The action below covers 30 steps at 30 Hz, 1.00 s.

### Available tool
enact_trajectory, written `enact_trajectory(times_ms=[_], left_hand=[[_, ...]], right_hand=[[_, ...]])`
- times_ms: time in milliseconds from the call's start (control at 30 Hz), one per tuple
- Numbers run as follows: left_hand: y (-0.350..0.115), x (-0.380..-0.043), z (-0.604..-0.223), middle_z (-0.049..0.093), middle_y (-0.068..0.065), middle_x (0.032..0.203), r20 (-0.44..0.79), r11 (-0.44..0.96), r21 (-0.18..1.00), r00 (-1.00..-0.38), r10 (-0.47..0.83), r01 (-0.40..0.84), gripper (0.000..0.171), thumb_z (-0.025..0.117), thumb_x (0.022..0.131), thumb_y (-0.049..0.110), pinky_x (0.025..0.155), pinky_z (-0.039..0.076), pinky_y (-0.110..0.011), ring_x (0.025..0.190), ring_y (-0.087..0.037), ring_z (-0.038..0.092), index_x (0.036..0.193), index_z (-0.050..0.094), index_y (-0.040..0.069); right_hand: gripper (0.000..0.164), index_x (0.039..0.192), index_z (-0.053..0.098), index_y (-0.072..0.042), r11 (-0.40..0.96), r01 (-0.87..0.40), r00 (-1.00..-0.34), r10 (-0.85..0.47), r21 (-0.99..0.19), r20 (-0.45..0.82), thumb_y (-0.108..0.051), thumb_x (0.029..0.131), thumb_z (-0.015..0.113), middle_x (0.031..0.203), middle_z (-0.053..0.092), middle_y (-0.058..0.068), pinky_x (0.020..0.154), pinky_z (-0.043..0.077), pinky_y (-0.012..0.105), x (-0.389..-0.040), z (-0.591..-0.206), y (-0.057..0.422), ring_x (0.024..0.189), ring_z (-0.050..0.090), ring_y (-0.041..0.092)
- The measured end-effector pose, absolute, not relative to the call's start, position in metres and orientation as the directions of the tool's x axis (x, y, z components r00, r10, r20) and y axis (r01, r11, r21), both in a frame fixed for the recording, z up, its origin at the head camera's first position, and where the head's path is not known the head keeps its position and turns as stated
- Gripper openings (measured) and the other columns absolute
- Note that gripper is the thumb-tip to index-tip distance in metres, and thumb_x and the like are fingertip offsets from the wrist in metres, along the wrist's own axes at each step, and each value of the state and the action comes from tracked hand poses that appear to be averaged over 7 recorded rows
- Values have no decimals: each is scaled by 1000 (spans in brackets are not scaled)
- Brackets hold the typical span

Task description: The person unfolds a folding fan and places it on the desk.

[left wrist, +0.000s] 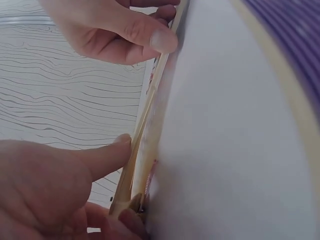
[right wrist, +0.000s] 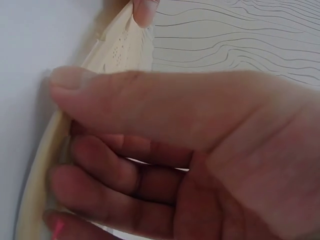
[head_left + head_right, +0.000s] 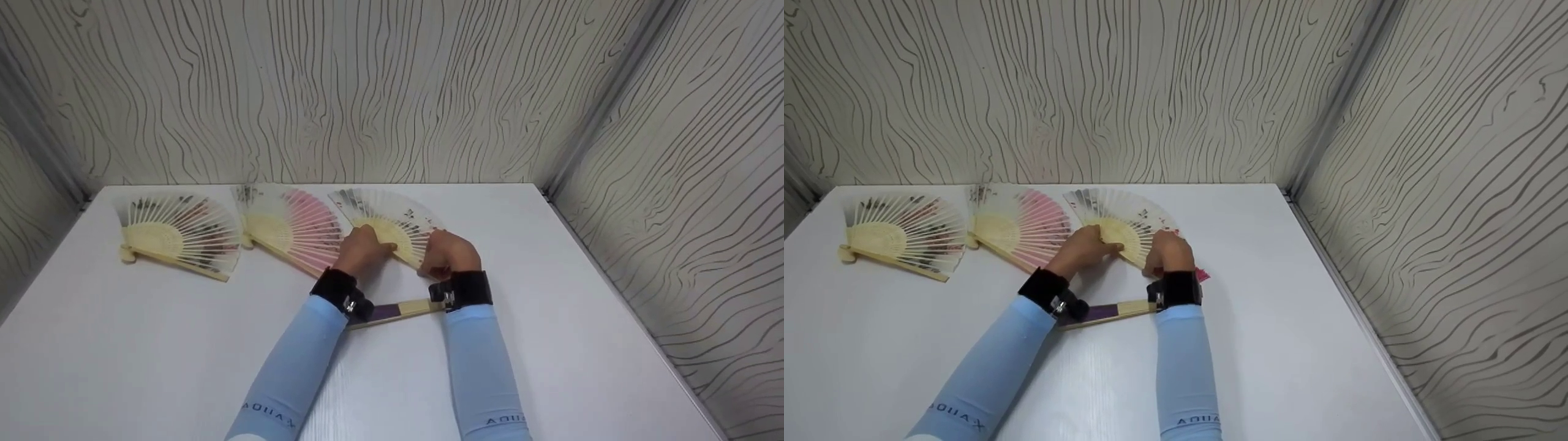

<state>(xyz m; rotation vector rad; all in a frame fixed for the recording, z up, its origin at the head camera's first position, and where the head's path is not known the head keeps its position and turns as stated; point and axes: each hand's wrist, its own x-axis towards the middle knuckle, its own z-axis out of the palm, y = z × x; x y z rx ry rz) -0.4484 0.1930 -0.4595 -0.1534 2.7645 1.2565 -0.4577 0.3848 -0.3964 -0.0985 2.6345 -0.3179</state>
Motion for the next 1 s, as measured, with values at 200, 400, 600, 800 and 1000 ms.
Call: enact_trajectory(times_ms=[200,400,600,800,1000], left_hand=[[194,-465,-472,72,-13,103,-146,631,762,-988,-49,-144,49,82,94,41,74,56,-37,86,-26,68,117,73,-1],[192,-465,-468,72,-12,98,-214,596,778,-976,-47,-199,46,79,98,38,56,54,-32,73,-22,69,120,71,-1],[188,-473,-476,73,-8,85,-205,616,763,-977,-58,-196,39,80,98,39,50,51,-29,62,-19,68,109,72,3],[187,-481,-481,73,-4,69,-211,668,722,-977,-37,-182,40,78,100,45,46,48,-28,52,-16,65,99,75,6],[187,-477,-474,69,-3,63,-213,680,708,-976,-48,-188,42,78,100,47,44,46,-28,49,-15,60,88,74,7]], right_hand=[[22,76,70,-10,972,-30,-900,-129,-235,-417,-18,88,86,68,63,1,53,46,26,-457,-399,382,61,58,15],[26,72,67,-11,981,-41,-914,-113,-189,-390,-18,88,85,66,60,0,52,44,26,-455,-400,375,59,56,15],[20,83,70,-8,984,-25,-920,-92,-179,-380,-20,87,87,75,63,2,52,45,26,-453,-399,369,63,58,16],[17,85,70,-8,984,-41,-914,-107,-172,-392,-16,85,85,68,63,1,50,46,24,-452,-398,365,58,58,14],[16,85,69,-7,980,-43,-907,-120,-195,-403,-13,85,84,66,62,1,49,46,24,-449,-397,362,56,58,13]])
